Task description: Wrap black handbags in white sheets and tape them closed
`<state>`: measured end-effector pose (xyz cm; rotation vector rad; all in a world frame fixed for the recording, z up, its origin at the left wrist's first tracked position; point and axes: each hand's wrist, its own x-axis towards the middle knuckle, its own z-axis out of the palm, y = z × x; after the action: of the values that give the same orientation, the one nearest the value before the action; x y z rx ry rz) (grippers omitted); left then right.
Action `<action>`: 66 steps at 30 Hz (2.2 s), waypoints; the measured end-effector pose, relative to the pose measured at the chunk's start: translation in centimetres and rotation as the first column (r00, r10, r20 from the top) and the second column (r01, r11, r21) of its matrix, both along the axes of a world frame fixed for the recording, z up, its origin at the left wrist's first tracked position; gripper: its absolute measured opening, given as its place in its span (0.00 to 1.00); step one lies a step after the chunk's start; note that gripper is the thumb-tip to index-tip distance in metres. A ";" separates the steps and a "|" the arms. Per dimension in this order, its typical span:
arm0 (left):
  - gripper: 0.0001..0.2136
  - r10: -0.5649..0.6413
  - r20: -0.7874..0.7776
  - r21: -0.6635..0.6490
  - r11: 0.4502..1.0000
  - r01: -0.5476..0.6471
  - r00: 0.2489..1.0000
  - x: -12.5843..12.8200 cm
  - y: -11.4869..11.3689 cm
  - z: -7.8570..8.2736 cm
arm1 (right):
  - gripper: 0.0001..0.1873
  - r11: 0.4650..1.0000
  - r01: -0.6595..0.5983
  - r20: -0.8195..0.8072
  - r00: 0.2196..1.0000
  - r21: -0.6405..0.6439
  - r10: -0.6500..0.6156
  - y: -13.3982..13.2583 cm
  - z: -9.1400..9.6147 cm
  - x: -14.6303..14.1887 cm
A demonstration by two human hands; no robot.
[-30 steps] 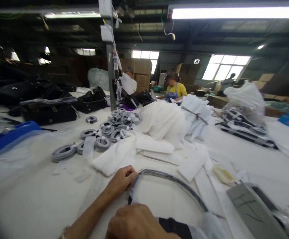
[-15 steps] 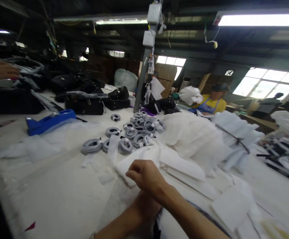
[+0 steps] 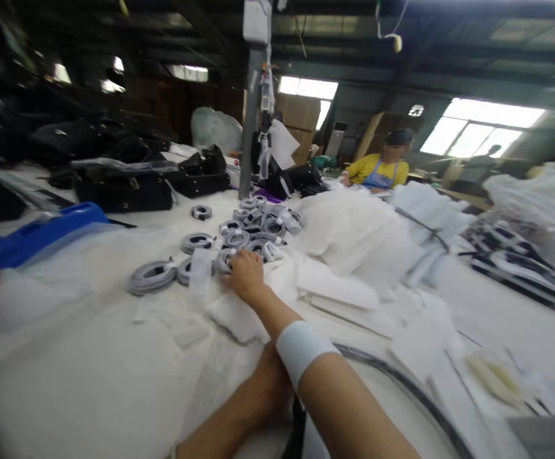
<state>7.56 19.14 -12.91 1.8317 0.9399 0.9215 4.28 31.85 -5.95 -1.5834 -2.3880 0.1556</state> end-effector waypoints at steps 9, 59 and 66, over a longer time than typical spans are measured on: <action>0.10 -0.016 -0.235 -0.057 0.998 0.002 0.972 -0.6 0.7 1.7 | 0.12 0.993 -0.118 -0.196 0.973 0.028 0.121 -12.7 11.9 14.7; 0.22 0.016 -0.350 -0.112 0.992 -0.059 0.936 -0.8 1.7 1.5 | 0.35 0.583 0.811 0.096 0.585 -0.044 -0.806 -25.5 6.0 45.6; 0.21 -0.020 -0.445 -0.144 0.988 -0.050 0.895 -1.7 3.2 -0.7 | 0.58 0.466 0.850 0.156 0.509 -0.246 -0.847 -25.3 3.0 47.9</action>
<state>5.81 22.31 -13.64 1.9408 1.2680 0.4211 52.20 6.52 -2.93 -2.7193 -1.2971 0.2940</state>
